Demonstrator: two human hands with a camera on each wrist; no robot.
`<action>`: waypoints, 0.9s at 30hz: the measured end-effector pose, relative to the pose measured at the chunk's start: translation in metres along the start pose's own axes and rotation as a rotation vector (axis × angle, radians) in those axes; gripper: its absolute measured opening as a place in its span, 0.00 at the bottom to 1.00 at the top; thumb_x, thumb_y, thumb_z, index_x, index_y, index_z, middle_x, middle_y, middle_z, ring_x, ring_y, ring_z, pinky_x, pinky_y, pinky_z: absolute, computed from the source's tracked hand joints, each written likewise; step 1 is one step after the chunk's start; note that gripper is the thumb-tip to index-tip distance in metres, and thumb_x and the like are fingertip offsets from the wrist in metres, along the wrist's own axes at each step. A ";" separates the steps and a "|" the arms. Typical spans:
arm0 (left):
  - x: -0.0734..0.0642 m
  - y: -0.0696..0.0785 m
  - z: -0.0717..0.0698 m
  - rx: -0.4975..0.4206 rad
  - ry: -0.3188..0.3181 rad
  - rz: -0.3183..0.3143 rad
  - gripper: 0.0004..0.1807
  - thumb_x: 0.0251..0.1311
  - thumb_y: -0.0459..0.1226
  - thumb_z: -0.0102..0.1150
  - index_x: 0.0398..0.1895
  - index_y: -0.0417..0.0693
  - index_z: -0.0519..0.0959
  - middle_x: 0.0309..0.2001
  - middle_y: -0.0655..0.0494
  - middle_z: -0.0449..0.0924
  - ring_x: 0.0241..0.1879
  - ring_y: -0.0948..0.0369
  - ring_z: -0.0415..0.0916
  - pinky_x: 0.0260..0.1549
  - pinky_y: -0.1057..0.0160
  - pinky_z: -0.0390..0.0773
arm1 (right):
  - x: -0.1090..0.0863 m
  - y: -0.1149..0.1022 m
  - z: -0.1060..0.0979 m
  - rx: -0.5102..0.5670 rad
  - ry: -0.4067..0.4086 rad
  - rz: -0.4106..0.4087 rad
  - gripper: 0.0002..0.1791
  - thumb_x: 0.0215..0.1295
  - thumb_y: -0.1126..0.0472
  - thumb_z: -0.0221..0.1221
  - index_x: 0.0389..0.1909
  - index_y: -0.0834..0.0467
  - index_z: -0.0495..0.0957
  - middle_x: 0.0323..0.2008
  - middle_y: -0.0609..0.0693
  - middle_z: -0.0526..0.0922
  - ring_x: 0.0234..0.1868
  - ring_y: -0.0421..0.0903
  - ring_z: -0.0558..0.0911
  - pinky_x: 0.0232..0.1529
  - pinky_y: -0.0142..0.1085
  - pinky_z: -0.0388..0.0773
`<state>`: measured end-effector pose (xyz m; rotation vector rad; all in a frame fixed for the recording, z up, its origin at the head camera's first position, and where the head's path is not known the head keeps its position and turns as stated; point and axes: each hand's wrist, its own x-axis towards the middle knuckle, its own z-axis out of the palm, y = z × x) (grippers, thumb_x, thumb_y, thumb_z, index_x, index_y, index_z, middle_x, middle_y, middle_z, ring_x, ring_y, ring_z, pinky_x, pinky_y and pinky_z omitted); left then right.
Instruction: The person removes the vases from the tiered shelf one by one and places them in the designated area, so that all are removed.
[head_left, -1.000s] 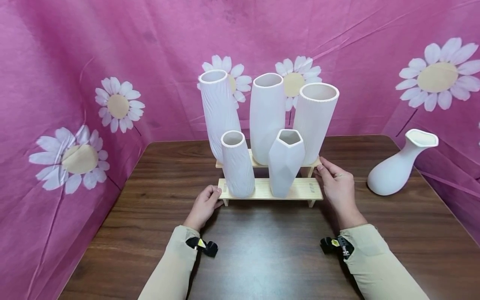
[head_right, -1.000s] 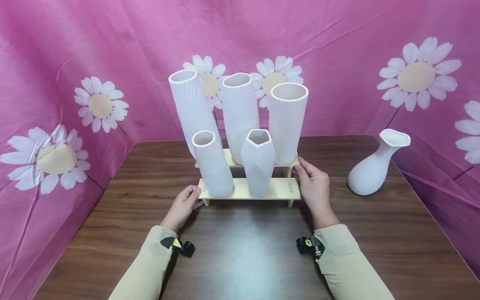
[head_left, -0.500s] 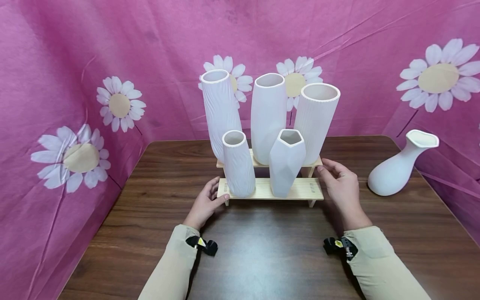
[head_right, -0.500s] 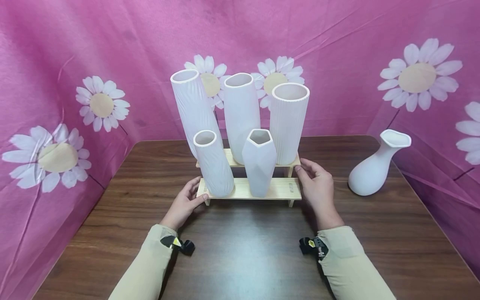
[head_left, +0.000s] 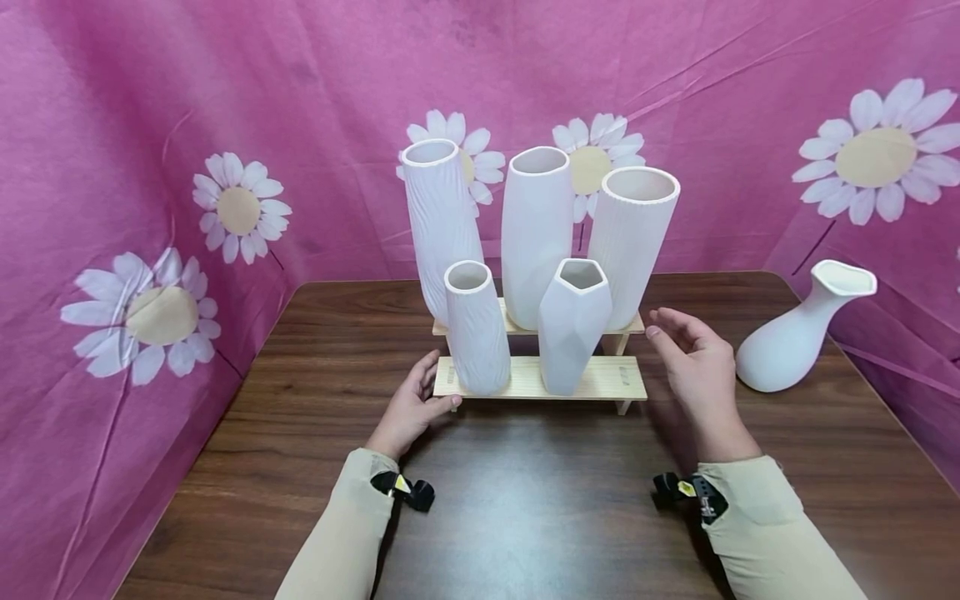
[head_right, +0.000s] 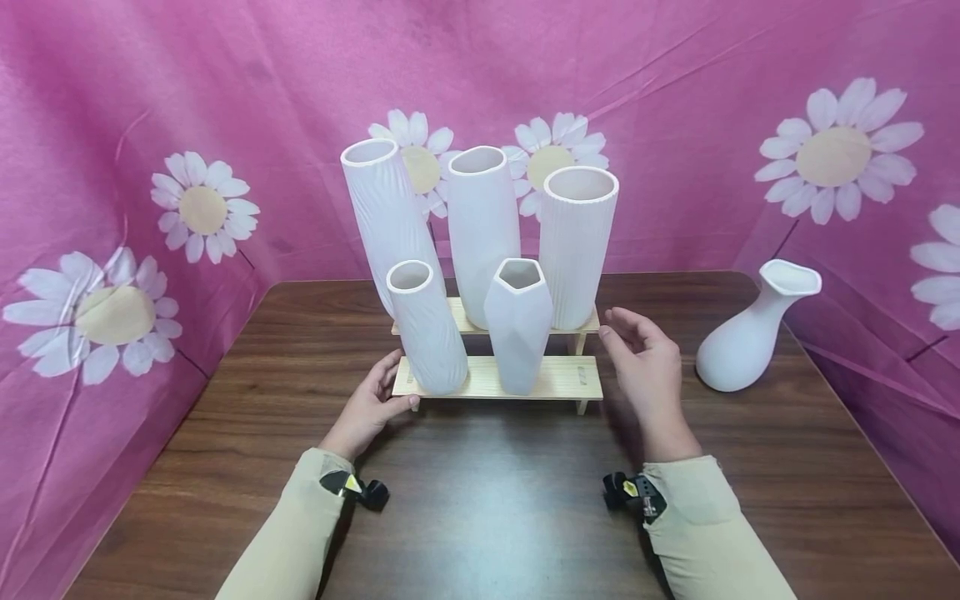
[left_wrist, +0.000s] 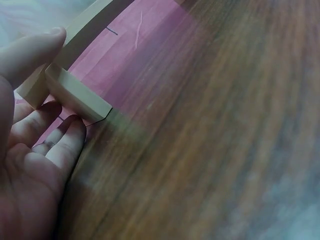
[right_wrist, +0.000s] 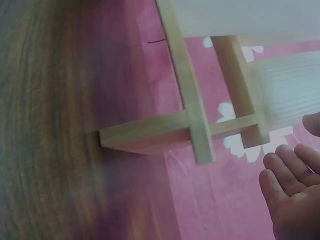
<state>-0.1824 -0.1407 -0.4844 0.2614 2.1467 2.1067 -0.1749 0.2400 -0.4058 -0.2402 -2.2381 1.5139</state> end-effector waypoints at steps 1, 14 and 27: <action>0.000 0.000 0.000 -0.004 -0.003 0.001 0.49 0.56 0.21 0.65 0.78 0.38 0.49 0.72 0.39 0.65 0.68 0.48 0.66 0.56 0.70 0.73 | -0.001 -0.002 0.000 0.012 -0.004 -0.009 0.21 0.68 0.58 0.65 0.60 0.57 0.80 0.56 0.53 0.84 0.46 0.26 0.80 0.43 0.19 0.74; 0.001 -0.002 -0.001 0.003 -0.007 -0.008 0.46 0.58 0.21 0.64 0.77 0.37 0.51 0.70 0.37 0.66 0.65 0.48 0.69 0.53 0.70 0.76 | -0.017 -0.021 0.007 0.109 -0.069 -0.160 0.20 0.66 0.65 0.65 0.58 0.64 0.80 0.51 0.55 0.86 0.45 0.30 0.82 0.45 0.20 0.76; 0.001 -0.001 0.000 -0.002 -0.001 -0.007 0.47 0.57 0.21 0.64 0.77 0.38 0.52 0.71 0.39 0.66 0.64 0.50 0.70 0.53 0.70 0.76 | -0.022 -0.023 0.009 0.119 -0.180 -0.224 0.18 0.65 0.66 0.66 0.55 0.65 0.81 0.47 0.47 0.88 0.45 0.31 0.83 0.43 0.21 0.76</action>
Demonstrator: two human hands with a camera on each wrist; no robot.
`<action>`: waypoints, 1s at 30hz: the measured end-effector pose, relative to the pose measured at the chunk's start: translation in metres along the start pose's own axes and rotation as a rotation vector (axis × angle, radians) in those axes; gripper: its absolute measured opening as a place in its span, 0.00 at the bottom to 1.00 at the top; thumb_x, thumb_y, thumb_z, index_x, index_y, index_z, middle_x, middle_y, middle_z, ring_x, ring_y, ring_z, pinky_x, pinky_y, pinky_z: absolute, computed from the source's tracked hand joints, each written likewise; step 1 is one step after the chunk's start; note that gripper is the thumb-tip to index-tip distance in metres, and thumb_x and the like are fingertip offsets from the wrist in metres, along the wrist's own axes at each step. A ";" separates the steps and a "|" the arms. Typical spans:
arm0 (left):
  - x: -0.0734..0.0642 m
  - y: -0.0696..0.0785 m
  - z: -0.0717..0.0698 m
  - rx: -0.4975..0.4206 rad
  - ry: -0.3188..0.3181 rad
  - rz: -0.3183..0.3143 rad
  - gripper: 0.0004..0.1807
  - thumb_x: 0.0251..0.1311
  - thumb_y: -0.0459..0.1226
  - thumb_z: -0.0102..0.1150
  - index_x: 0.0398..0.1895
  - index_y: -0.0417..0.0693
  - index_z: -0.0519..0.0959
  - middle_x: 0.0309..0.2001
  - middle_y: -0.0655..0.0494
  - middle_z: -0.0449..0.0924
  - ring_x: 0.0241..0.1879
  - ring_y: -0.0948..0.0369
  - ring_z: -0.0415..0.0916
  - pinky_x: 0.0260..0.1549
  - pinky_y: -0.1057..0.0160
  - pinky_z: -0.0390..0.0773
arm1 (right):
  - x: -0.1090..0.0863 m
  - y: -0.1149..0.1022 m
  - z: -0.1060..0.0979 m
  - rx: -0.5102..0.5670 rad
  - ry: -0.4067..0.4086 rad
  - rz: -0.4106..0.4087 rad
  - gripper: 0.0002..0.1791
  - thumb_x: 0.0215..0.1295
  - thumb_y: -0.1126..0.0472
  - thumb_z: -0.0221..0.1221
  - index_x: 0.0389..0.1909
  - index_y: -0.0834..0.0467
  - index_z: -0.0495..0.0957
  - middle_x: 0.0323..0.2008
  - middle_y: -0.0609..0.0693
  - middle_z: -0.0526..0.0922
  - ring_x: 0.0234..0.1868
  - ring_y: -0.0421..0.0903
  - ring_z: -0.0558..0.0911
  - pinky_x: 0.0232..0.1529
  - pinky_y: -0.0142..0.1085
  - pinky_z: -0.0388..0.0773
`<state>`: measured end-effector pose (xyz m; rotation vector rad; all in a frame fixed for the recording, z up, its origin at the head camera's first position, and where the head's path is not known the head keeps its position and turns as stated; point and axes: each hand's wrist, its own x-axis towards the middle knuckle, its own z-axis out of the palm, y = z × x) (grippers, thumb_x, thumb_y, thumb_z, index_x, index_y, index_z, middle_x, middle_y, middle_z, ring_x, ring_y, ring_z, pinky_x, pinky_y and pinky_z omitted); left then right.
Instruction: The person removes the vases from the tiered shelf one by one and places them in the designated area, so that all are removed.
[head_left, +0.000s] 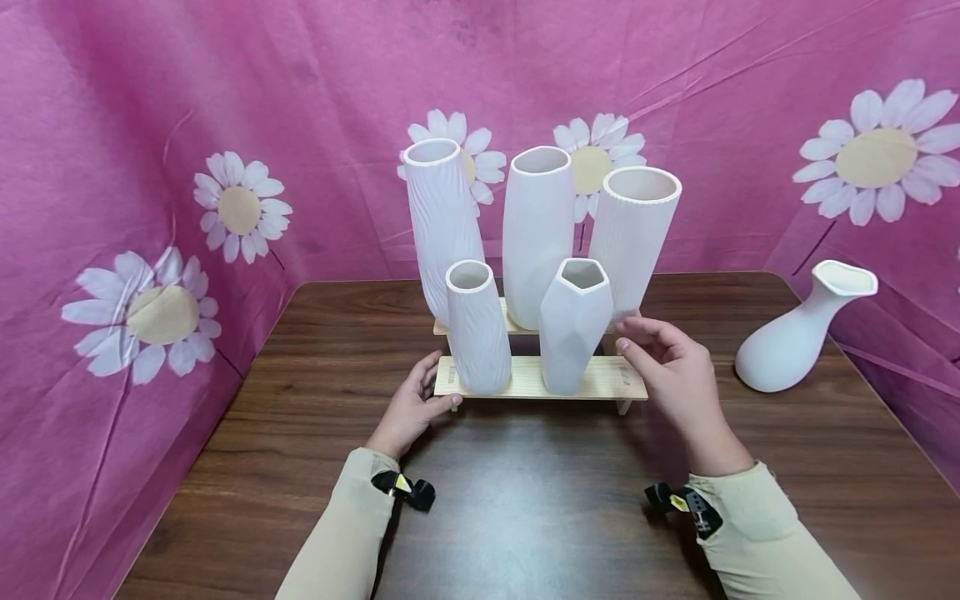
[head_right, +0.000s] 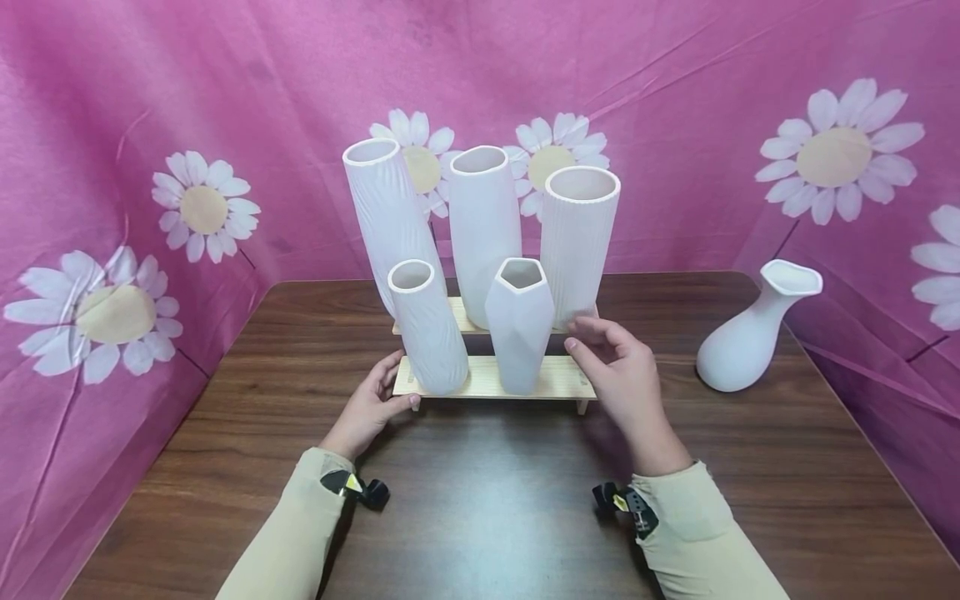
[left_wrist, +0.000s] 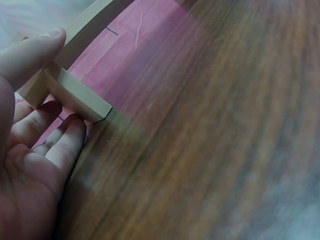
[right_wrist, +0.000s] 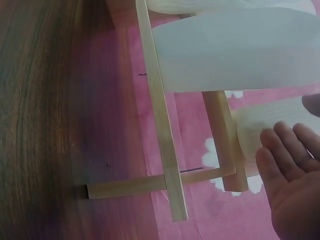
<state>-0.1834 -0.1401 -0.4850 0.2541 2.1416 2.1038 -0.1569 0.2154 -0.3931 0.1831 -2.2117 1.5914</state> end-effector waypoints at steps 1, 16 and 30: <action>0.000 0.000 0.000 0.001 0.000 0.000 0.47 0.57 0.21 0.64 0.77 0.38 0.52 0.71 0.39 0.67 0.64 0.50 0.70 0.53 0.70 0.76 | 0.000 0.000 0.000 0.007 -0.020 0.001 0.18 0.65 0.66 0.66 0.55 0.65 0.81 0.47 0.47 0.88 0.45 0.31 0.83 0.43 0.22 0.76; 0.001 -0.002 -0.002 0.007 -0.006 0.004 0.47 0.57 0.21 0.65 0.77 0.39 0.52 0.70 0.39 0.67 0.64 0.50 0.70 0.53 0.70 0.75 | 0.001 0.007 0.002 0.040 -0.250 0.084 0.22 0.64 0.63 0.68 0.57 0.66 0.79 0.48 0.53 0.87 0.47 0.37 0.84 0.44 0.25 0.79; 0.001 -0.002 -0.002 -0.008 -0.011 0.010 0.46 0.57 0.21 0.64 0.77 0.39 0.52 0.70 0.39 0.67 0.64 0.50 0.70 0.53 0.69 0.76 | -0.002 0.009 0.014 0.087 -0.334 0.132 0.27 0.59 0.64 0.71 0.59 0.66 0.77 0.53 0.58 0.83 0.50 0.37 0.83 0.49 0.27 0.79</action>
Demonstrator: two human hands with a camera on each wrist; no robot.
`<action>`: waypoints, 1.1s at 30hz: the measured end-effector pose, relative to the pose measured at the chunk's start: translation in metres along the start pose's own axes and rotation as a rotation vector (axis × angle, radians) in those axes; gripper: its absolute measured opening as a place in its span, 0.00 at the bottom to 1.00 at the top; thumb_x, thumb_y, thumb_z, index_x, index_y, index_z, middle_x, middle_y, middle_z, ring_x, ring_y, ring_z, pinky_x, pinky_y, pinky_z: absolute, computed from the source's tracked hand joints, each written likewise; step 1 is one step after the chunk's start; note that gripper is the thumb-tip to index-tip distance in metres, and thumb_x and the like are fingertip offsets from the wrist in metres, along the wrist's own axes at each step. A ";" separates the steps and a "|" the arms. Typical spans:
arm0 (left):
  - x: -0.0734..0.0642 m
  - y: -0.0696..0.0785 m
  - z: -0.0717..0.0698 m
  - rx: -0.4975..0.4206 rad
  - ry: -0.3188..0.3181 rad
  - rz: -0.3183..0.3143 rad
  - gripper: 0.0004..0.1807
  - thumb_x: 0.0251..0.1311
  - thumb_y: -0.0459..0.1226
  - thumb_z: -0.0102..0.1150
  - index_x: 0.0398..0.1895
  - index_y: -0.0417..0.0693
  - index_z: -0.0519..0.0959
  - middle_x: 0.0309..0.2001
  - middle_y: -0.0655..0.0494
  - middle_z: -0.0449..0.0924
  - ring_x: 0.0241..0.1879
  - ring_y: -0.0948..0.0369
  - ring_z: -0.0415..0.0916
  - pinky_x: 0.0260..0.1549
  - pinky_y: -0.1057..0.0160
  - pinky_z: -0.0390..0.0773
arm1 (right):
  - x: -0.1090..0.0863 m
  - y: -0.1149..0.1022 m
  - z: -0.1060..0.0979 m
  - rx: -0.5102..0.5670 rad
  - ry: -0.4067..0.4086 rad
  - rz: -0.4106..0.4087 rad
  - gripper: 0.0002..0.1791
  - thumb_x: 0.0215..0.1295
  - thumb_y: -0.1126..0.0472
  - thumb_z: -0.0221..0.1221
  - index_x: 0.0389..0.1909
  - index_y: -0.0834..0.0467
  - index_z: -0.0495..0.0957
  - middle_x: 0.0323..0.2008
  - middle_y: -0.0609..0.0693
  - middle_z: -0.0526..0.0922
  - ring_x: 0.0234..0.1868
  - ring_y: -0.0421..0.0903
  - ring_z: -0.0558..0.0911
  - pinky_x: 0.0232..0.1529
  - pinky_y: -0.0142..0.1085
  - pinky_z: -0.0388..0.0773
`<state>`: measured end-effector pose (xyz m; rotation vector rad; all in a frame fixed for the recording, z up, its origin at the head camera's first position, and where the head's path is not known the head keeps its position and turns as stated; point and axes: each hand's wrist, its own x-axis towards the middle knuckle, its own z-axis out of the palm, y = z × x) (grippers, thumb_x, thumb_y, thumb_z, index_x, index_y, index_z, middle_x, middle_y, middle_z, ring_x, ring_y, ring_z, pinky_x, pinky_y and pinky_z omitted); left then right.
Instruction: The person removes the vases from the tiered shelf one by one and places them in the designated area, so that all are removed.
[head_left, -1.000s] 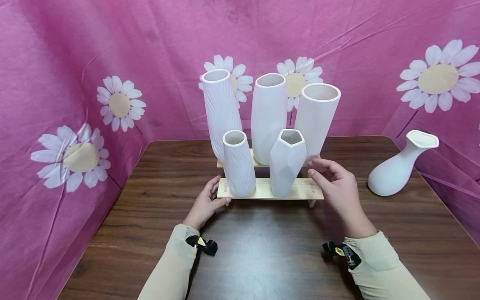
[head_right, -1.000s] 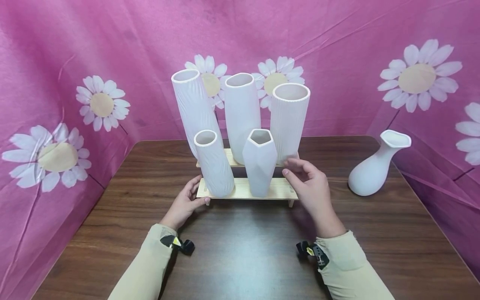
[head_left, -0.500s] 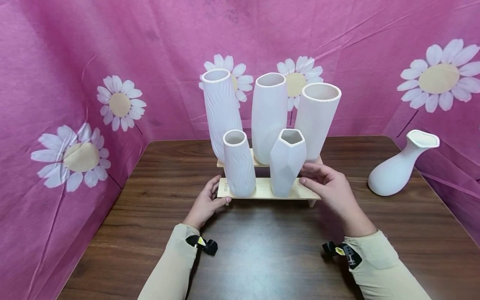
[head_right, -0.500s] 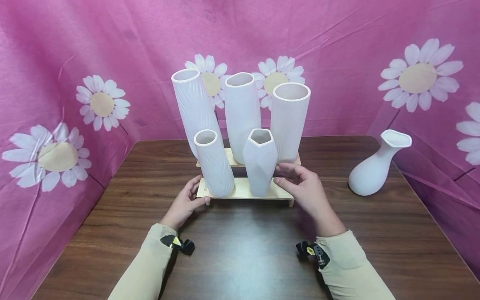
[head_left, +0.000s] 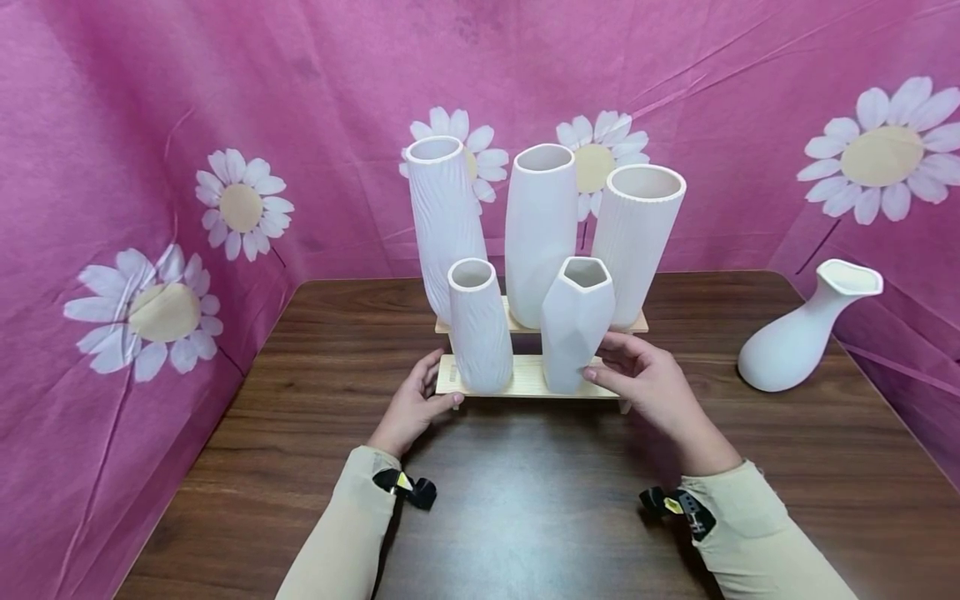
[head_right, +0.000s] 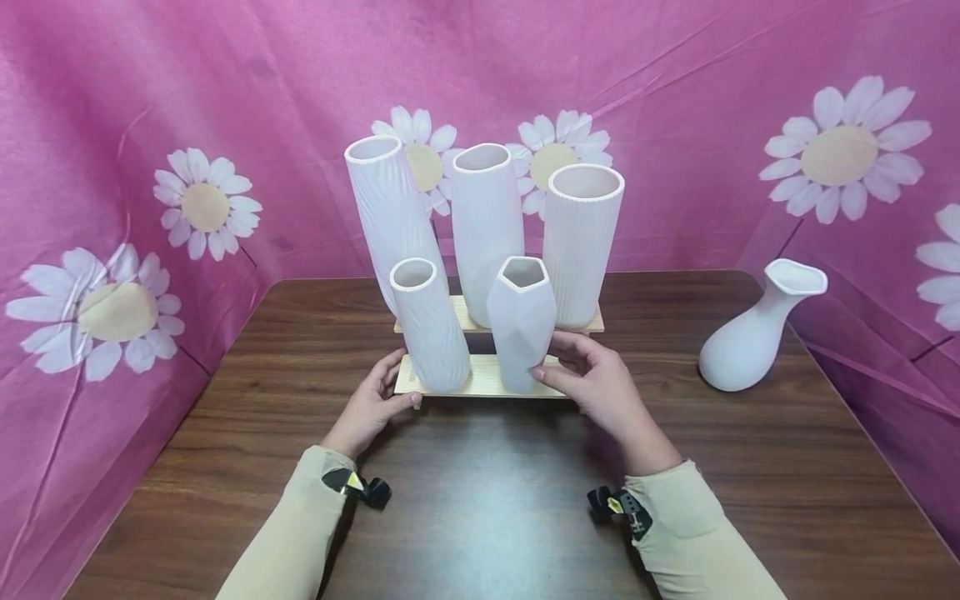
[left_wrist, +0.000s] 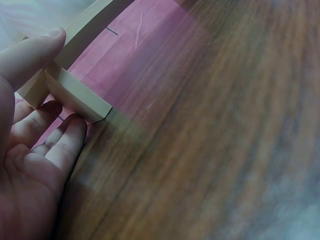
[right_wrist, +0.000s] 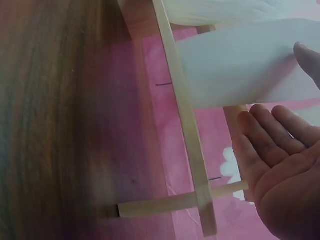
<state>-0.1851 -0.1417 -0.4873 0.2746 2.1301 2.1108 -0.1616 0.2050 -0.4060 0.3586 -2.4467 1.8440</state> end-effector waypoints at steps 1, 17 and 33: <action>0.000 0.000 0.000 -0.002 0.000 0.000 0.46 0.57 0.21 0.64 0.77 0.39 0.52 0.70 0.39 0.67 0.64 0.50 0.70 0.53 0.69 0.76 | 0.000 0.000 0.001 0.003 -0.007 0.004 0.28 0.59 0.65 0.71 0.60 0.67 0.76 0.53 0.60 0.83 0.50 0.36 0.83 0.49 0.27 0.79; 0.000 -0.001 0.002 -0.002 -0.004 -0.005 0.46 0.57 0.21 0.65 0.77 0.37 0.52 0.71 0.38 0.67 0.64 0.50 0.70 0.53 0.69 0.76 | -0.002 0.008 0.027 -0.060 0.079 0.011 0.32 0.55 0.61 0.75 0.61 0.61 0.76 0.51 0.58 0.84 0.51 0.43 0.82 0.52 0.28 0.78; 0.000 0.000 0.001 -0.008 0.014 0.000 0.46 0.57 0.20 0.64 0.77 0.38 0.53 0.70 0.39 0.67 0.63 0.50 0.70 0.53 0.69 0.76 | 0.002 0.011 0.035 -0.023 0.121 -0.016 0.33 0.52 0.65 0.76 0.61 0.63 0.77 0.53 0.60 0.84 0.53 0.51 0.82 0.52 0.37 0.81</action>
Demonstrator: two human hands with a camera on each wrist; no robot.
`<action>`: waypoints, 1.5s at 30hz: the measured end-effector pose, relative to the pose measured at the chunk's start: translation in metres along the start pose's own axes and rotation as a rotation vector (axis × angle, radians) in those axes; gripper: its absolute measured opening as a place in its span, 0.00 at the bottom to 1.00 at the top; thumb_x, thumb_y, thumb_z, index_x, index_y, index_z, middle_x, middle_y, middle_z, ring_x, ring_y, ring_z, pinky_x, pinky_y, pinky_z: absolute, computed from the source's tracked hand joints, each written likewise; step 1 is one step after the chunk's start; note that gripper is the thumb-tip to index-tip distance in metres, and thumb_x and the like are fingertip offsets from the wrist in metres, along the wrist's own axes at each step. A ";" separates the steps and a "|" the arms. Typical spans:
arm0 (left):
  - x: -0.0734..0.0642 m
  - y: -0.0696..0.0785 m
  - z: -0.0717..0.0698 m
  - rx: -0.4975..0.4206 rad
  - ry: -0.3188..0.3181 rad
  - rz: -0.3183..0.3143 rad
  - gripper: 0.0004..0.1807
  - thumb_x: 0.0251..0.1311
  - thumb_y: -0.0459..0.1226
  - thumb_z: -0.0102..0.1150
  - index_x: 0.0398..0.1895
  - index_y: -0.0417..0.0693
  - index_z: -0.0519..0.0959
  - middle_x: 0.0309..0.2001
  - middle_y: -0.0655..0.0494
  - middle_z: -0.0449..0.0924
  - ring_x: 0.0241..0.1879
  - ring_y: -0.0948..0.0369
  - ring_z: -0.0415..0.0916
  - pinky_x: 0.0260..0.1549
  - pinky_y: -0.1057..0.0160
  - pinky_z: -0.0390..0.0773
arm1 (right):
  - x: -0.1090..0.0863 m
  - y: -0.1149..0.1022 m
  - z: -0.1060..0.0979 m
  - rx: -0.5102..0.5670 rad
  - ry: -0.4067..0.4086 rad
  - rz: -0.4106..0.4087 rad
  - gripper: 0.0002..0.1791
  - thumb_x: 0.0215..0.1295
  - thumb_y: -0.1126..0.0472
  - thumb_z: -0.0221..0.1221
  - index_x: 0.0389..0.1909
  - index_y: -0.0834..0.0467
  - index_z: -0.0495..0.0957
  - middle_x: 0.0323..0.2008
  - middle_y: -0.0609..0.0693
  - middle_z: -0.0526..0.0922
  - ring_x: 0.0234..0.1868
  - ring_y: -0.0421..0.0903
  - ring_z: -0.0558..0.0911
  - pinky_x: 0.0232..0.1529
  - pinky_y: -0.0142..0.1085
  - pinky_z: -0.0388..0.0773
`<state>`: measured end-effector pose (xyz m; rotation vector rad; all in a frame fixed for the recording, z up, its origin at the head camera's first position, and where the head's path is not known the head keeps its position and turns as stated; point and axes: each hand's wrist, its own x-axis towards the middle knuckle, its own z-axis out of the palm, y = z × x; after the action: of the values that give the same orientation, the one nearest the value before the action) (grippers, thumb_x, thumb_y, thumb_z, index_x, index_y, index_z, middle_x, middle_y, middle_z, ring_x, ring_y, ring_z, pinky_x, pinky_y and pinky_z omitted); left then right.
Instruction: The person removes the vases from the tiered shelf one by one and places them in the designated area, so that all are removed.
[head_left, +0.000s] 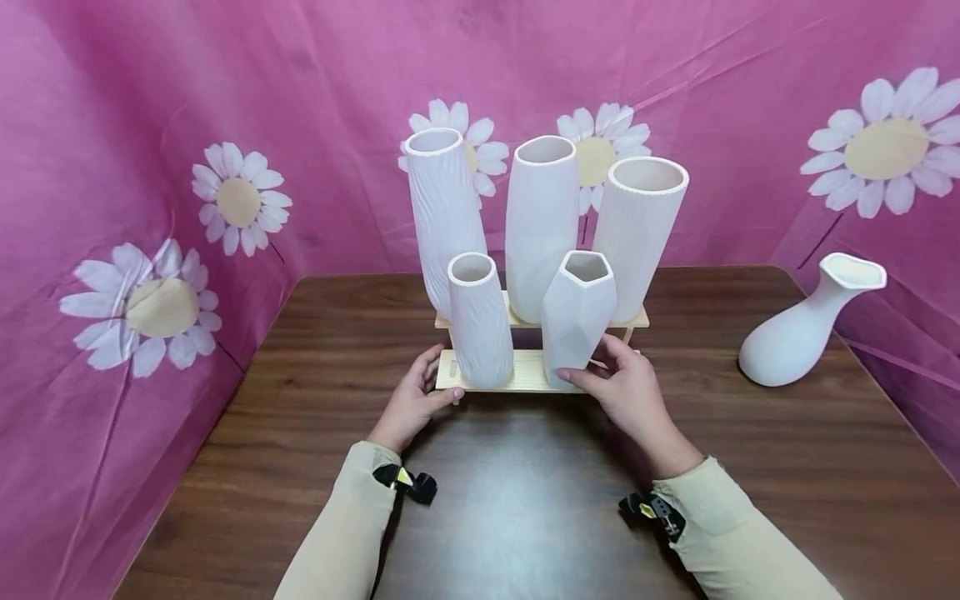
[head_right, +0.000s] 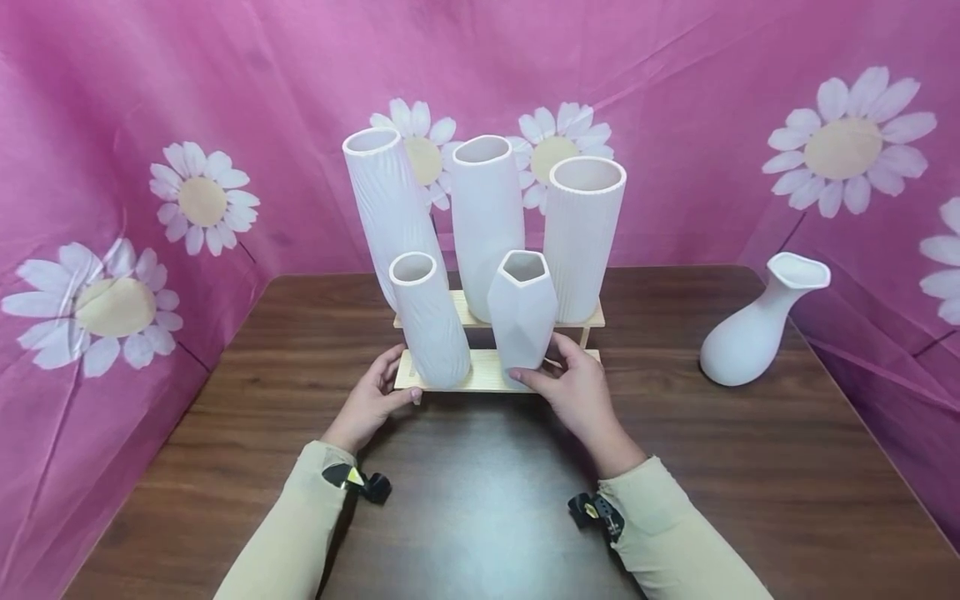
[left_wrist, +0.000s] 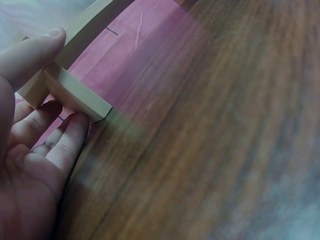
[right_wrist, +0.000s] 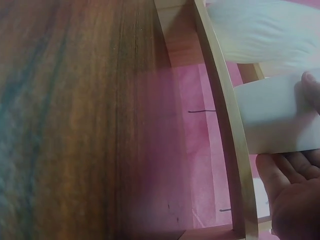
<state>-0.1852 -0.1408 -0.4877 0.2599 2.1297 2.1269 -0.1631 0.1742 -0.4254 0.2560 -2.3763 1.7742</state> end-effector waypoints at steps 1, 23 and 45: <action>0.000 0.001 -0.001 0.003 0.001 0.002 0.46 0.57 0.20 0.64 0.77 0.38 0.53 0.70 0.39 0.67 0.63 0.50 0.70 0.53 0.69 0.76 | 0.000 -0.001 0.001 0.007 0.006 -0.004 0.33 0.52 0.65 0.76 0.60 0.63 0.77 0.53 0.60 0.84 0.53 0.50 0.82 0.51 0.37 0.81; -0.002 0.003 0.005 0.017 0.003 0.015 0.45 0.58 0.22 0.65 0.76 0.36 0.54 0.70 0.36 0.67 0.64 0.49 0.71 0.54 0.69 0.75 | -0.020 -0.005 -0.009 -0.031 0.091 -0.003 0.31 0.52 0.64 0.76 0.58 0.63 0.78 0.50 0.60 0.84 0.46 0.33 0.82 0.50 0.31 0.80; -0.002 0.001 0.003 0.010 0.004 0.010 0.45 0.57 0.21 0.65 0.76 0.37 0.53 0.70 0.38 0.66 0.63 0.48 0.71 0.53 0.69 0.76 | -0.039 0.000 -0.040 -0.121 0.195 -0.013 0.30 0.53 0.63 0.76 0.57 0.63 0.79 0.50 0.48 0.84 0.48 0.30 0.81 0.47 0.24 0.79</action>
<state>-0.1828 -0.1386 -0.4863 0.2683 2.1470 2.1244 -0.1240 0.2145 -0.4231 0.0786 -2.3252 1.5645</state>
